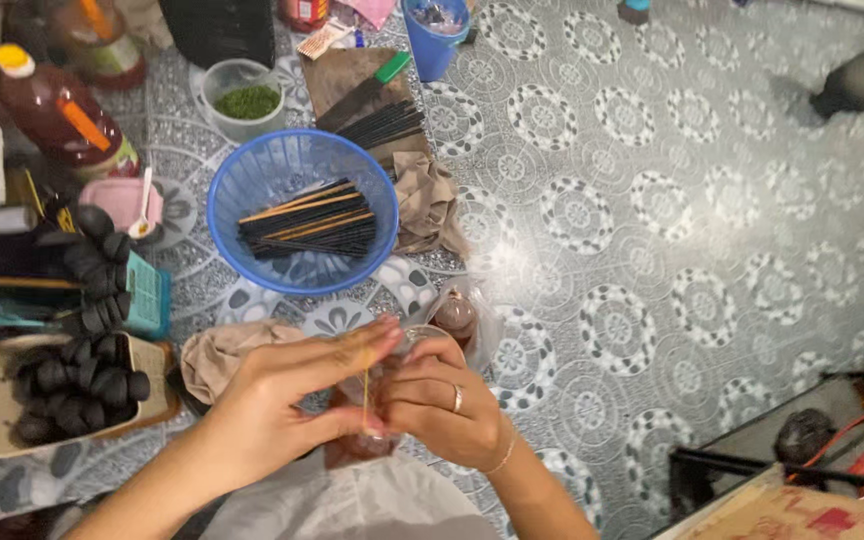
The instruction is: The person assembles food portions by placing ingredients into multiple black bowls. They add a reddish paste, white strips, corn pieces, and shredded purple cabbage to each bowl in sequence.
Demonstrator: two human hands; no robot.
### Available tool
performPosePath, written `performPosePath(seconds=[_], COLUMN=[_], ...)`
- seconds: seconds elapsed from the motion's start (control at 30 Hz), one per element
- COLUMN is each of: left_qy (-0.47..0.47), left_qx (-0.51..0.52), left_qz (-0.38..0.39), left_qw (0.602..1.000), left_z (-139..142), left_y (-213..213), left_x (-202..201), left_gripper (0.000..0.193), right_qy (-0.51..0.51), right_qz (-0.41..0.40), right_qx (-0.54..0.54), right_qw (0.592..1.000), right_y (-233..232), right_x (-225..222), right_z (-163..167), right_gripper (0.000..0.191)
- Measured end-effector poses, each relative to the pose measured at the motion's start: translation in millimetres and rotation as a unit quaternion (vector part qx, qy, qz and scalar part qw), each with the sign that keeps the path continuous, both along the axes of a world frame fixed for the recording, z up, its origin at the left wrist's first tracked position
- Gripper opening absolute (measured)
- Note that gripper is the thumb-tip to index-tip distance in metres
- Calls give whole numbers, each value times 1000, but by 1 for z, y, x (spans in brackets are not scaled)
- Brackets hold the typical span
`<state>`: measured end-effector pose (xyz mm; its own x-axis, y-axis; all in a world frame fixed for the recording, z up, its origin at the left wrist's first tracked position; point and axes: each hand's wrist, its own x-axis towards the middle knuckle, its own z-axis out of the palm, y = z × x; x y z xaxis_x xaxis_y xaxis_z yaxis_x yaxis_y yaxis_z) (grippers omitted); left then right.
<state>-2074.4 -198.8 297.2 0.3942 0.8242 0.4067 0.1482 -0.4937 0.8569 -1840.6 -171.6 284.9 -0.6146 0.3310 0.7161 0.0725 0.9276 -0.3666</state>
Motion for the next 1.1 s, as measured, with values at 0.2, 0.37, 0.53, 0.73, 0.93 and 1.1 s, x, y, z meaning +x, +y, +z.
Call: performPosePath(seconds=[0.2,0.37,0.53,0.73,0.93,1.1], left_qy=[32,81,86,115,111,81], left_qx=[10,-4,-4,-1,-18,-53], left_qz=[-74,-80,-80,-83,-117,-64], left_qw=[997,993,993,990,987,993], left_z=[24,37,44,58,65,49], left_y=[25,33,41,37,36,36], left_x=[4,6,21,37,40,49], left_gripper=[71,77,69,64,69,64], right_qy=[-2,1,-24,-76,-60,-64], right_qz=[-9,18,12,25,33,24], right_qx=[26,55,83,139,150,106], right_qw=[1000,998,996,987,986,992], right_y=[7,23,36,43,43,40], right_x=[19,29,33,45,46,46], right_z=[19,34,47,60,60,49], right_gripper=[22,21,20,18,18,20])
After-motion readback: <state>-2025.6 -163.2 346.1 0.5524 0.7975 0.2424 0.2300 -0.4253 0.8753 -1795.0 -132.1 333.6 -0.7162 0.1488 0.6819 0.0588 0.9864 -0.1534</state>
